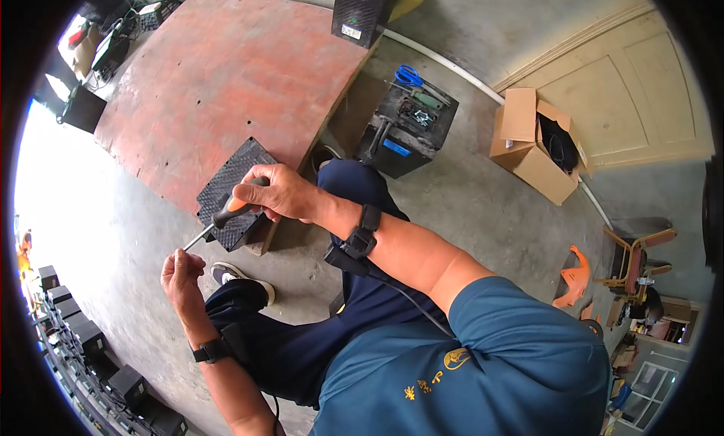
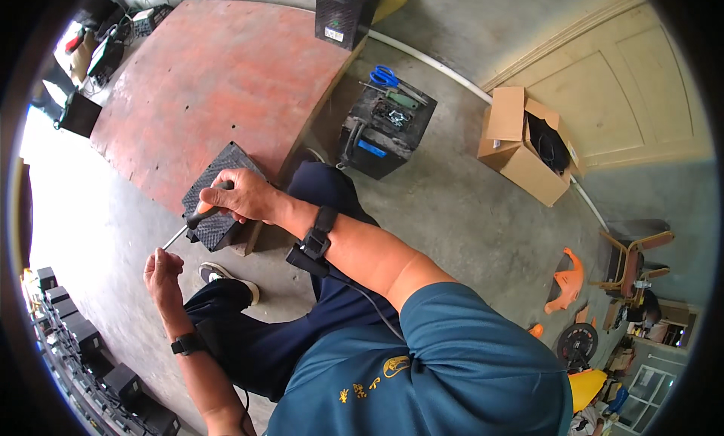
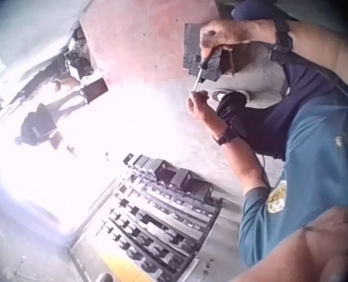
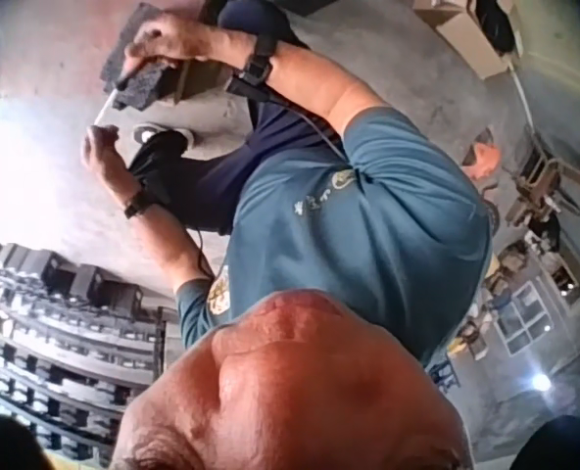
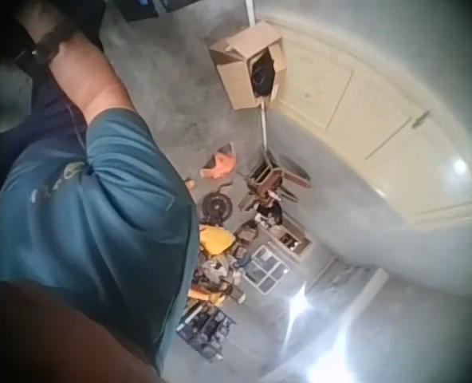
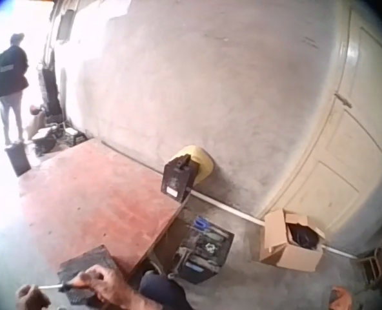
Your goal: Repairing a black plastic motorcycle component using a screwdriver.
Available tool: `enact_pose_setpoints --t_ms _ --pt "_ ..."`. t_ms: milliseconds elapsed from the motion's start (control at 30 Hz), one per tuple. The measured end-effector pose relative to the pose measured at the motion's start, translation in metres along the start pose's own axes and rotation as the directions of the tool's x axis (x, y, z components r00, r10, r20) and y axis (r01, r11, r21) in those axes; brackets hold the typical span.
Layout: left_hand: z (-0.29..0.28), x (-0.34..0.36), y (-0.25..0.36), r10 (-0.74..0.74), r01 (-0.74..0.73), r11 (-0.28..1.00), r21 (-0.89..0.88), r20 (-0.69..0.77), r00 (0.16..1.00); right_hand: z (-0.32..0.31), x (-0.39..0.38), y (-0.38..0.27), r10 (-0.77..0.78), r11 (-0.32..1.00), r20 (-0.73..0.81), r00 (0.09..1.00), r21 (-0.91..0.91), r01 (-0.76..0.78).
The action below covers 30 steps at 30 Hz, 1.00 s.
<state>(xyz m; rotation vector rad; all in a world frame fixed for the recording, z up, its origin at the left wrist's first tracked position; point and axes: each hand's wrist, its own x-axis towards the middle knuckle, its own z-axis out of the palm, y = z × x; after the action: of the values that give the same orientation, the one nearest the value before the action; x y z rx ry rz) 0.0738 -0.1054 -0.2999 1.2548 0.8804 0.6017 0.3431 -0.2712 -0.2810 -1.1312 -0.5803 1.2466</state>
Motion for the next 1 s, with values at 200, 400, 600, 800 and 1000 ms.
enact_pose_setpoints --t_ms 200,400,600,800,1000 --pt "-0.007 -0.003 0.004 -0.017 0.01 0.993 -0.115 -0.065 0.998 0.017 0.009 0.012 -0.054 0.992 -0.038 0.998 0.112 0.058" --pt "-0.006 -0.003 0.007 -0.067 0.027 0.981 -0.193 -0.206 0.976 0.002 0.003 -0.004 -0.105 0.954 -0.3 0.948 0.238 0.181" --pt "-0.01 -0.008 0.005 -0.074 0.013 0.979 -0.201 -0.303 0.95 -0.008 -0.006 -0.008 -0.152 0.946 -0.345 0.926 0.22 0.237" --pt "-0.006 -0.003 0.004 -0.088 0.023 0.972 -0.232 -0.274 0.958 -0.027 -0.016 -0.013 -0.249 0.92 -0.377 0.892 0.196 0.34" --pt "-0.037 -0.003 -0.01 -0.079 0.032 0.978 -0.207 -0.225 0.971 -0.064 -0.054 -0.032 -0.224 0.837 -0.479 0.849 0.351 0.419"
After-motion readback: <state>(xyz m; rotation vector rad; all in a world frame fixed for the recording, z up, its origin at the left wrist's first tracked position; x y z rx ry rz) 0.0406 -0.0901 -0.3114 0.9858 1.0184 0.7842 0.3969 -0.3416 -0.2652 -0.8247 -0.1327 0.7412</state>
